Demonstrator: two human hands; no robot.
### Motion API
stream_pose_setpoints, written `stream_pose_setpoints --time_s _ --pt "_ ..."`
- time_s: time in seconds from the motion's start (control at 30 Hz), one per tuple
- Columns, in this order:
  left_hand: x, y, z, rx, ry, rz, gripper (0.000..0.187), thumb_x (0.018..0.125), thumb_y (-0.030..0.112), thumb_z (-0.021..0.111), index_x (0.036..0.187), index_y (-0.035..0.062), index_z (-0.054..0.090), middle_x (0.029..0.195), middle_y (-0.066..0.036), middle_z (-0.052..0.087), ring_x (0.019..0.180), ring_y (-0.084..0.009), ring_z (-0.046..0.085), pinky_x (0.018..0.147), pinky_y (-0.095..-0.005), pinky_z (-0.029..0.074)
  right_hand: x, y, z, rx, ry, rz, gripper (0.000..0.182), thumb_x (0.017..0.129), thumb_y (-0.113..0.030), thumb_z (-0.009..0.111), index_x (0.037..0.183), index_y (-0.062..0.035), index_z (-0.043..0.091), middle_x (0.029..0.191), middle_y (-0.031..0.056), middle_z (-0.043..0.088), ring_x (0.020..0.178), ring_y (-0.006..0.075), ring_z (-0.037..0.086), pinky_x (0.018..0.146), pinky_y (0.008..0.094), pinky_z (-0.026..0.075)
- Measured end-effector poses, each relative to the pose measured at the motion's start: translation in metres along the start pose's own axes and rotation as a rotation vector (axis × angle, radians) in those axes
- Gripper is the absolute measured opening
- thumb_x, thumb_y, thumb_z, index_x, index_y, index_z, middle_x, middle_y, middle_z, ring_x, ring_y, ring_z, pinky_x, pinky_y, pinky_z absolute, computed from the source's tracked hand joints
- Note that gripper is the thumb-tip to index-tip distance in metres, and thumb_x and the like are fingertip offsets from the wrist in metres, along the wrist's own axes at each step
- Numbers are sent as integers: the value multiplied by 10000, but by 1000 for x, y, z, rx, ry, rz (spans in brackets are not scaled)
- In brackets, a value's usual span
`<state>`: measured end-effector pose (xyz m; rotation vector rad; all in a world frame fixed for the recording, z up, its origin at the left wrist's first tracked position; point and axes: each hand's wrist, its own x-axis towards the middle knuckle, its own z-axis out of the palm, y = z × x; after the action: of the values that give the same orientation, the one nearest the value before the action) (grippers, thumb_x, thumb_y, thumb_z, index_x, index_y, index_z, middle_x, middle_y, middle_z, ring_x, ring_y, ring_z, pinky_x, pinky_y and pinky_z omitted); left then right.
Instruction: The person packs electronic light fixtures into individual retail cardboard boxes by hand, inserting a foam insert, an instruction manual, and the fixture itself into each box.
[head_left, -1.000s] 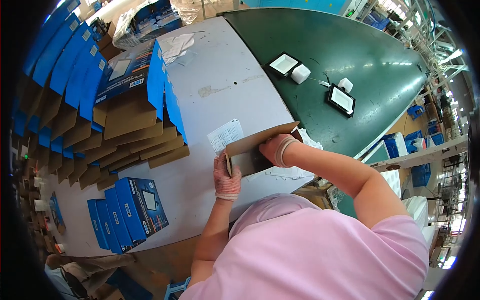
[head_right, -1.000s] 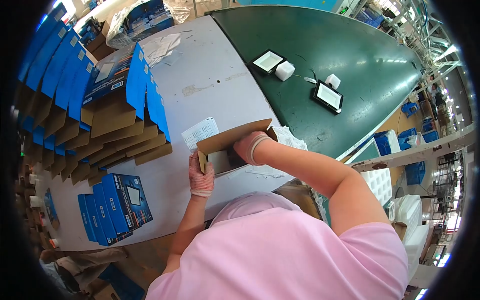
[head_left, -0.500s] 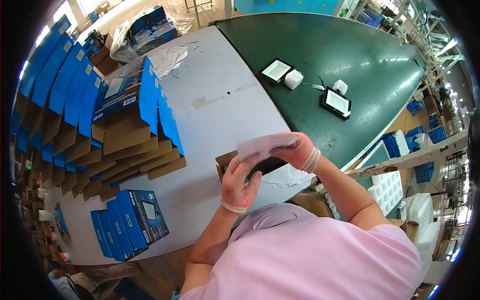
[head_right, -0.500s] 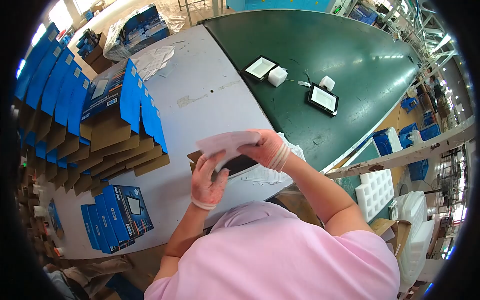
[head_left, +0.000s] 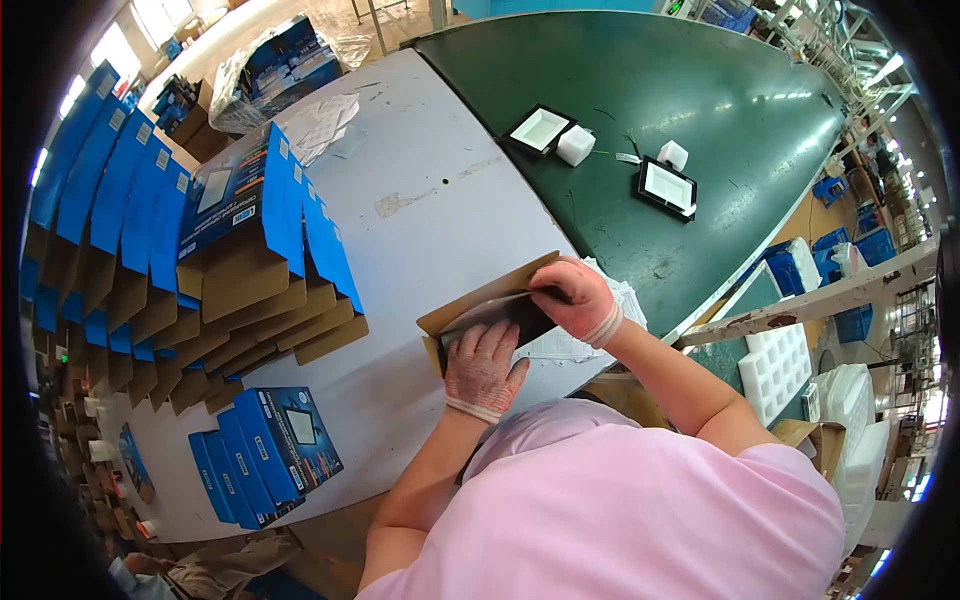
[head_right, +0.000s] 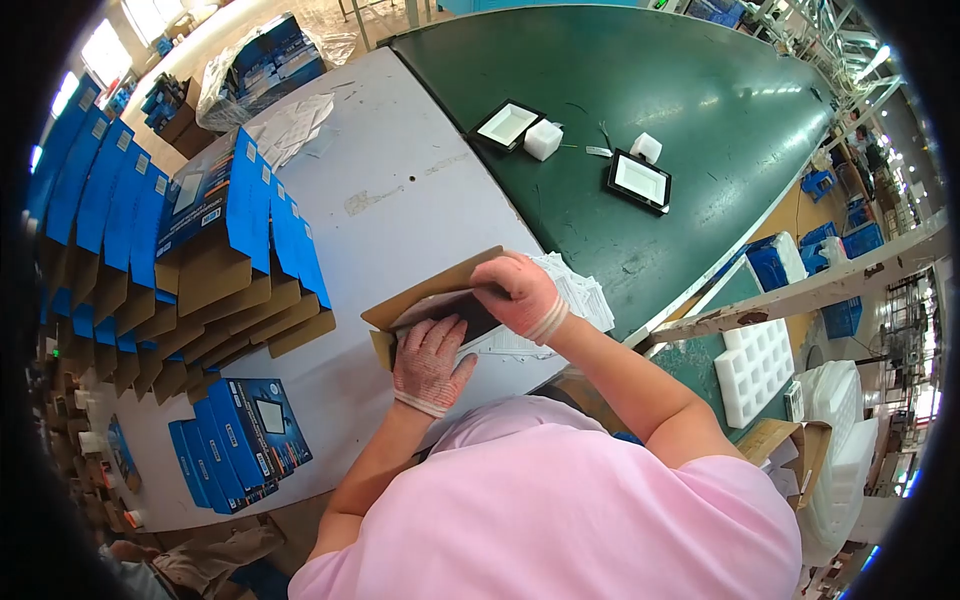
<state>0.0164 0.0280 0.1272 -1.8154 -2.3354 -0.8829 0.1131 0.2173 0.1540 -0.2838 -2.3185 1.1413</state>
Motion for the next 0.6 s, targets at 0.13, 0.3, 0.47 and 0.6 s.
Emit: stream_pose_setpoints --time_s 0.13,0.3,0.47,0.6 --pt "-13 -10 -13 -83 235 91 442 770 241 699 1160 52 612 1202 -83 589 1043 -241 548 915 -392 431 -15 16 -9 144 291 117 228 854 123 545 1030 -14 595 1061 67 611 1000 137 582 917 259 454" --pt "-58 -67 24 -1301 713 -766 541 882 252 639 1355 40 483 1306 -65 528 1087 -176 529 958 -329 405 -35 64 0 587 104 503 257 968 -145 523 1204 -56 574 1127 38 598 1100 120 521 989 270 395" --pt "-59 -59 56 -1138 477 -634 440 924 127 572 1346 60 468 1313 -67 521 1229 -220 472 1064 -345 330 -35 60 23 581 -37 629 338 978 -220 533 1282 -75 515 1163 28 542 1070 118 477 965 261 379" --pt "-40 -55 37 -920 548 -355 200 822 19 643 1010 87 657 1158 -97 610 1195 -287 524 1046 -404 387 -35 83 27 640 -58 540 395 923 -206 593 1292 -87 514 1291 58 521 1170 175 480 1040 314 367"
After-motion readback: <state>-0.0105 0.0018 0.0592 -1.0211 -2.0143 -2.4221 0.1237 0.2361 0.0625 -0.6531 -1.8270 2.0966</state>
